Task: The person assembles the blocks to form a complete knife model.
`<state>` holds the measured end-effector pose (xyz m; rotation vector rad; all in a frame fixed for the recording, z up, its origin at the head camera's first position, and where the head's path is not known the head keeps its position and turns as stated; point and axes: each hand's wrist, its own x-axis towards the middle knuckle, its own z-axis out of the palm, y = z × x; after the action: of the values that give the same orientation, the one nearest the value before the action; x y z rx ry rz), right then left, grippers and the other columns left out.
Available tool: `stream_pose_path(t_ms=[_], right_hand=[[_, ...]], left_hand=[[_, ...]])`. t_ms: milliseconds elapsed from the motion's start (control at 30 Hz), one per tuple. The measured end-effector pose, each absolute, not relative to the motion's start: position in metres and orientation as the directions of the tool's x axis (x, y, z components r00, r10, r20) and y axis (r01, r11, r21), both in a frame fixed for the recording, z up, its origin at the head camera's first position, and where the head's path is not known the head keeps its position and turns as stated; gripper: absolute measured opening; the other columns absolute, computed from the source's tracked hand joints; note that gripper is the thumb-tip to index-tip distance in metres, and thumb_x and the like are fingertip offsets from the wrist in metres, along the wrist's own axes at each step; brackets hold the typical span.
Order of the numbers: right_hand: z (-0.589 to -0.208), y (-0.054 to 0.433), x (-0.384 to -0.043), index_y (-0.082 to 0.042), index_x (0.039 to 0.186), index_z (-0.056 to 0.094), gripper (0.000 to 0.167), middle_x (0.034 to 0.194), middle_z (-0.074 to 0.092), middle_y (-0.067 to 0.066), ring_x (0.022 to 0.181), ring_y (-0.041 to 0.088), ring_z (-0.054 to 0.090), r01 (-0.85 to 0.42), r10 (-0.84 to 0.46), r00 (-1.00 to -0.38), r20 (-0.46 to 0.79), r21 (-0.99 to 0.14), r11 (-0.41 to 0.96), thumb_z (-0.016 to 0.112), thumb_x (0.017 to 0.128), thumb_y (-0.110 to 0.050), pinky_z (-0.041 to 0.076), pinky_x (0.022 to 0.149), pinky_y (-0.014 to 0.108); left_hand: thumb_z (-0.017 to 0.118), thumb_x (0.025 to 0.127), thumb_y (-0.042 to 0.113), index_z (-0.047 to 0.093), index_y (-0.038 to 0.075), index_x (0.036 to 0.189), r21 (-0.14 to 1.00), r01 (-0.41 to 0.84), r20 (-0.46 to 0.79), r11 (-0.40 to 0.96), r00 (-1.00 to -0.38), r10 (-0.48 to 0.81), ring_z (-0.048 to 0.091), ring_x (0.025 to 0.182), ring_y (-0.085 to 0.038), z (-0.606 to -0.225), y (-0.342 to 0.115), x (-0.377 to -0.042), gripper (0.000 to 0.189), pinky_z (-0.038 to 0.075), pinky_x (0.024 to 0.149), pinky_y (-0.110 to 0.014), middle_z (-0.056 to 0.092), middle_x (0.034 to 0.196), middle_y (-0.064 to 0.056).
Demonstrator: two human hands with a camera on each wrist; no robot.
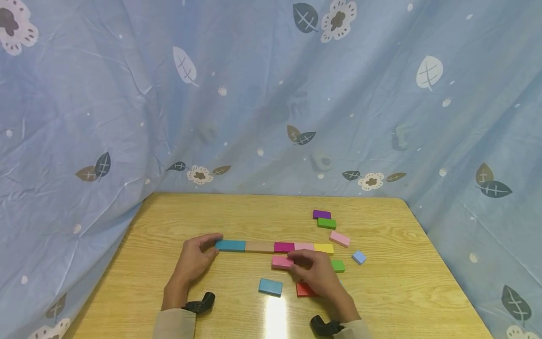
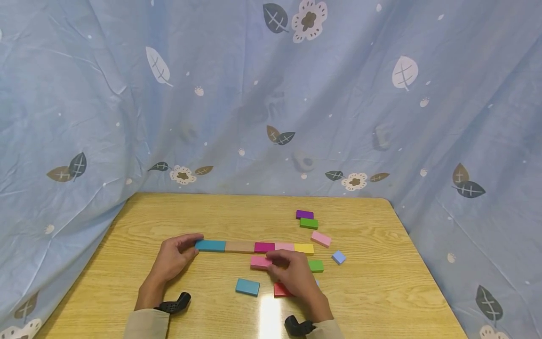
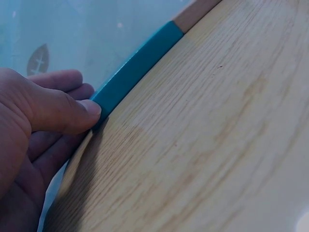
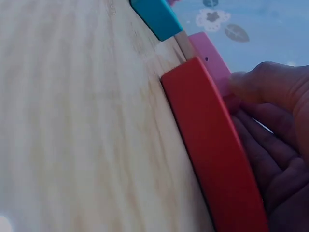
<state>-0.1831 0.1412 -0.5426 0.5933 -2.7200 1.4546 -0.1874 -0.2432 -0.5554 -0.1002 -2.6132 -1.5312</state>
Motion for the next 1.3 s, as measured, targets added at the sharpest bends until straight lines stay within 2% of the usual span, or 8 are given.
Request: stream_pose_path(t_ms=[233,433,700,900,1100,1300], right_hand=[[-0.541,0.155,-0.174,-0.020,0.118,0.085,0.026,0.115,0.083,-0.009,0.110,0.011,0.077,-0.344,-0.310,-0.928,0.205,-0.790,0.508,0.087,0.093,-0.011,0.064,0.097,0.027],[-0.534,0.155,-0.177,-0.014,0.118,0.084,0.027,0.116,0.084,0.000,0.112,0.021,0.081,-0.351,-0.309,-0.924,0.224,-0.817,0.458,0.084,0.094,-0.002,0.066,0.092,0.025],[-0.532,0.154,-0.181,-0.016,0.117,0.084,0.026,0.115,0.084,-0.004,0.113,0.020,0.080,-0.414,-0.357,-0.905,0.233,-0.675,0.610,0.084,0.094,-0.004,0.066,0.097,0.030],[-0.533,0.152,-0.181,-0.012,0.115,0.084,0.029,0.109,0.085,-0.003,0.105,0.019,0.082,-0.528,-0.397,-0.849,0.349,-0.558,0.640,0.088,0.089,0.000,0.069,0.093,0.038],[-0.533,0.145,-0.183,-0.013,0.105,0.084,0.024,0.102,0.084,-0.005,0.096,0.013,0.080,-0.599,-0.436,-0.800,0.412,-0.503,0.623,0.089,0.087,0.002,0.069,0.086,0.033],[-0.530,0.138,-0.186,-0.013,0.101,0.084,0.022,0.098,0.083,-0.005,0.094,0.011,0.079,-0.598,-0.438,-0.800,0.411,-0.481,0.641,0.091,0.086,0.001,0.069,0.085,0.034]], left_hand=[[0.074,0.097,-0.006,0.076,0.011,0.139,0.862,0.116,0.132,0.494,-0.991,0.002,0.069,0.137,-0.034,-0.555,-0.243,-0.188,0.045,0.053,0.119,-0.055,0.076,0.140,-0.010],[0.074,0.098,-0.005,0.076,0.011,0.139,0.868,0.103,0.119,0.487,-0.993,-0.003,0.069,0.138,-0.034,-0.556,-0.243,-0.188,0.044,0.052,0.119,-0.056,0.076,0.140,-0.010],[0.074,0.097,-0.005,0.077,0.011,0.138,0.876,0.095,0.109,0.473,-0.994,-0.002,0.069,0.137,-0.033,-0.558,-0.243,-0.187,0.043,0.052,0.120,-0.056,0.076,0.140,-0.009],[0.074,0.098,-0.005,0.077,0.012,0.138,0.872,0.093,0.109,0.481,-0.994,-0.005,0.068,0.138,-0.034,-0.555,-0.244,-0.188,0.043,0.051,0.121,-0.057,0.076,0.140,-0.009],[0.074,0.098,-0.005,0.077,0.012,0.138,0.873,0.091,0.108,0.479,-0.994,-0.007,0.069,0.138,-0.034,-0.553,-0.243,-0.188,0.043,0.051,0.121,-0.056,0.076,0.140,-0.009],[0.074,0.097,-0.005,0.077,0.011,0.138,0.870,0.094,0.110,0.483,-0.994,-0.004,0.069,0.137,-0.034,-0.554,-0.243,-0.187,0.043,0.051,0.120,-0.056,0.076,0.140,-0.009]])
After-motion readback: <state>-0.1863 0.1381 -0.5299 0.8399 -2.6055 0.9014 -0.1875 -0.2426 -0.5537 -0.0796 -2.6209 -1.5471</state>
